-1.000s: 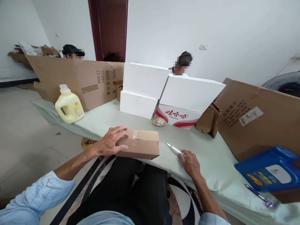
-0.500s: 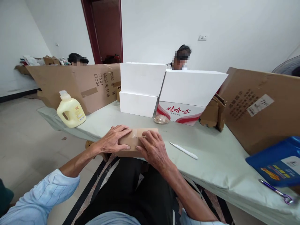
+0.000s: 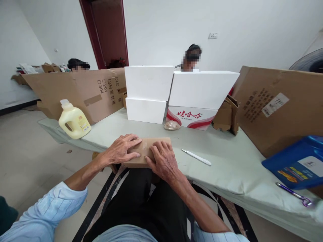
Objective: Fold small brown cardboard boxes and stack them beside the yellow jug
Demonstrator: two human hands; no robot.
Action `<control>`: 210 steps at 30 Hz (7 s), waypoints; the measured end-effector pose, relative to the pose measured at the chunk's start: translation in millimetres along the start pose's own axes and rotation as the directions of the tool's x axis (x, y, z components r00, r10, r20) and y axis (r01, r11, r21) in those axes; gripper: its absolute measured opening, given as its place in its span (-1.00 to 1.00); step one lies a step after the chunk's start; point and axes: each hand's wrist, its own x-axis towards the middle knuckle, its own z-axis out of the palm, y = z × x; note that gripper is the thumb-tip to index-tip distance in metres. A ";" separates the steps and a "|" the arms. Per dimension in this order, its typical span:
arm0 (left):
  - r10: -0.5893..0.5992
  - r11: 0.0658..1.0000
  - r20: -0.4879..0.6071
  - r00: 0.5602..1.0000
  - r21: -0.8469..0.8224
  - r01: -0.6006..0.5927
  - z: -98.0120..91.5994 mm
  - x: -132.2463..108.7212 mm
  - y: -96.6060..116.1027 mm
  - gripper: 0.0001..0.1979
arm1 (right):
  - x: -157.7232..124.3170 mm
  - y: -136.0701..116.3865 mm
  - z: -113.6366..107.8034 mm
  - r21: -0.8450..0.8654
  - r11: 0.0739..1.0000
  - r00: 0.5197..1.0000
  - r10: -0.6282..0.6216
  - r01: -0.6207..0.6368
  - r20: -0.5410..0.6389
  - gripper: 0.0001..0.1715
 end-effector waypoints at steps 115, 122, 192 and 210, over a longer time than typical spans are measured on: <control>0.251 0.968 -0.052 0.967 -0.010 -0.252 -1.5 27.0 4.1 -0.87 | -7.6 -10.5 -2.2 0.118 0.991 0.970 -0.031 0.061 -0.239 -0.81; 0.163 0.963 -0.107 0.981 -0.199 -0.182 1.0 24.2 9.0 -0.78 | -4.1 -11.0 -2.7 0.105 0.993 0.968 -0.031 0.059 -0.250 -0.81; 0.116 0.963 -0.187 0.976 -0.218 -0.157 12.1 29.4 13.6 -0.79 | -13.7 -19.3 -3.3 0.066 0.997 0.972 -0.033 0.050 -0.234 -0.79; 0.189 0.879 -0.052 0.981 -0.437 -0.192 10.3 13.2 -12.7 -0.68 | -21.0 -22.1 -0.7 0.106 0.992 0.972 -0.047 0.073 -0.229 -0.78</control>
